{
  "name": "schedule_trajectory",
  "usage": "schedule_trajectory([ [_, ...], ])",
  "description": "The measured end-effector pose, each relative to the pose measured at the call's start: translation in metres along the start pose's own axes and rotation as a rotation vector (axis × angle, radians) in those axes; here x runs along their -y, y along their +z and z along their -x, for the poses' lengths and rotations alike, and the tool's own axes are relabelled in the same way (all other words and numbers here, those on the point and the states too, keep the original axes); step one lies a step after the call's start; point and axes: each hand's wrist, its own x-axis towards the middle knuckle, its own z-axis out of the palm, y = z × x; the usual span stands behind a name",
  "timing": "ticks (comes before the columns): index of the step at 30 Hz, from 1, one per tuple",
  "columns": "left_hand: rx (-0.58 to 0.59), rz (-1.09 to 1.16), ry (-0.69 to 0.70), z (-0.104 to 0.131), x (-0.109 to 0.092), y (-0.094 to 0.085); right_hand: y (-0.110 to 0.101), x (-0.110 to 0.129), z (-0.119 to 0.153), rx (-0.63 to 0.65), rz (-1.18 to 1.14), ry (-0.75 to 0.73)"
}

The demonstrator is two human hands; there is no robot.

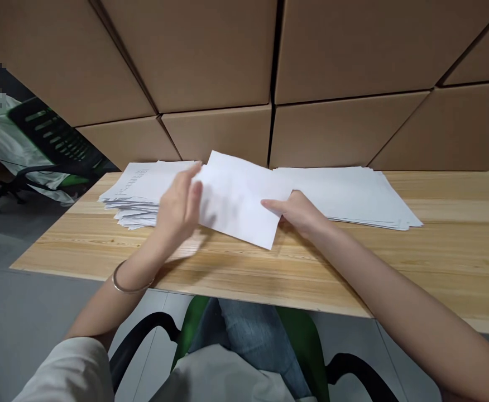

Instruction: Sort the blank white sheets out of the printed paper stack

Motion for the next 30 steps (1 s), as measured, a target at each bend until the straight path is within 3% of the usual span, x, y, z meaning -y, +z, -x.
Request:
schedule_trajectory([
  [3, 0.035, -0.007, -0.327, -0.009, 0.032, -0.009, -0.018, 0.006, -0.009, -0.058, 0.016, -0.007],
  [6, 0.145, -0.069, -0.503, -0.013, 0.053, -0.013, -0.029, 0.008, -0.015, -0.087, 0.016, -0.052],
  [8, 0.204, -0.125, -0.579, -0.014, 0.056, -0.014, -0.033, 0.009, -0.016, -0.088, 0.040, -0.075],
  [11, 0.147, -0.079, -0.521, -0.017, 0.050, -0.014, -0.038, 0.014, -0.011, -0.050, 0.106, -0.141],
  [14, 0.073, 0.265, -0.346, -0.017, 0.035, -0.004, -0.041, 0.023, -0.001, -0.028, 0.169, -0.245],
  [17, 0.074, 0.594, -0.279, -0.011, 0.021, 0.011, -0.042, 0.035, 0.011, -0.054, 0.196, -0.314],
  [24, 0.058, 0.604, -0.471, 0.008, 0.006, 0.031, -0.049, 0.037, 0.013, -0.024, 0.341, -0.245],
  [30, 0.093, 0.655, -0.469, 0.011, 0.001, 0.037, -0.049, 0.022, 0.001, 0.033, 0.224, -0.276],
])
